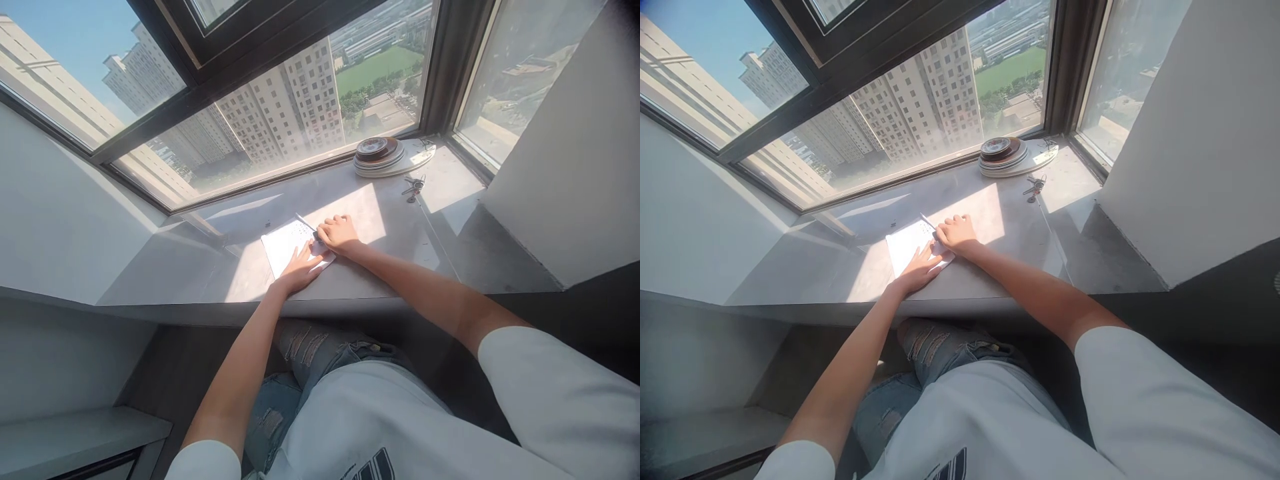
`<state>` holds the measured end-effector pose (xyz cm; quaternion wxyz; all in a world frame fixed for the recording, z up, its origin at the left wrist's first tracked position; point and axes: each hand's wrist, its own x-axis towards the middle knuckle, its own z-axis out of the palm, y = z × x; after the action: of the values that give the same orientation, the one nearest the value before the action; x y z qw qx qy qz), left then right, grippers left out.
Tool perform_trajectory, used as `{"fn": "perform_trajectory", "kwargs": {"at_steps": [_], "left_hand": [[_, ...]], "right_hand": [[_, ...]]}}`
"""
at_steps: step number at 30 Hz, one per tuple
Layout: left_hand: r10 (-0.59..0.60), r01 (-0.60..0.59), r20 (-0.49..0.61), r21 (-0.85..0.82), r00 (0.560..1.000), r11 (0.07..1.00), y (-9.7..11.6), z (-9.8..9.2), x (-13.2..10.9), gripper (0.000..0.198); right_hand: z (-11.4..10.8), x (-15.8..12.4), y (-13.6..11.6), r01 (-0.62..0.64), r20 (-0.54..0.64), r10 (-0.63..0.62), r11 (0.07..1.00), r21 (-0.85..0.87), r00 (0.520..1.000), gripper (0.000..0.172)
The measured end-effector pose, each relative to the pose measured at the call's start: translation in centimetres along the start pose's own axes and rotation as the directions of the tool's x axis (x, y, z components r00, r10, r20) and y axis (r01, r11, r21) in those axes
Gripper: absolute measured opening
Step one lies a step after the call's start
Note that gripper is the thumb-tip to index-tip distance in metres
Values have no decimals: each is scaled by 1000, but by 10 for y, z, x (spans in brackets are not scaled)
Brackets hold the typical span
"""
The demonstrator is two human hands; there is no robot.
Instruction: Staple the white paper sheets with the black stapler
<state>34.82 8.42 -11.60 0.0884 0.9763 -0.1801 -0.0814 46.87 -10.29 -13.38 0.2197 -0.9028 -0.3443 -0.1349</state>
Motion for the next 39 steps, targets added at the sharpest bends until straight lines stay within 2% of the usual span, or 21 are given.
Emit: {"fn": "perform_trajectory", "kwargs": {"at_steps": [11,20,24,30,39], "left_hand": [[30,-30,1,13,1000,999,-1,0,1,55],[-1,0,30,24,1000,1000,-5,2,0,57],[-2,1,28,28,1000,1000,-8,4,1,56],[9,-10,16,18,1000,1000,-8,3,2,53],[31,-31,-4,9,1000,999,-7,4,0,53]], "right_hand": [[-3,5,2,15,42,-17,999,31,999,46],[-9,8,-4,102,52,-103,995,19,993,49],[-12,8,-12,90,71,-88,996,-28,994,47],[-14,7,-17,52,139,-44,997,-57,989,58],[-4,2,-19,107,94,-98,991,-87,991,48]]}}
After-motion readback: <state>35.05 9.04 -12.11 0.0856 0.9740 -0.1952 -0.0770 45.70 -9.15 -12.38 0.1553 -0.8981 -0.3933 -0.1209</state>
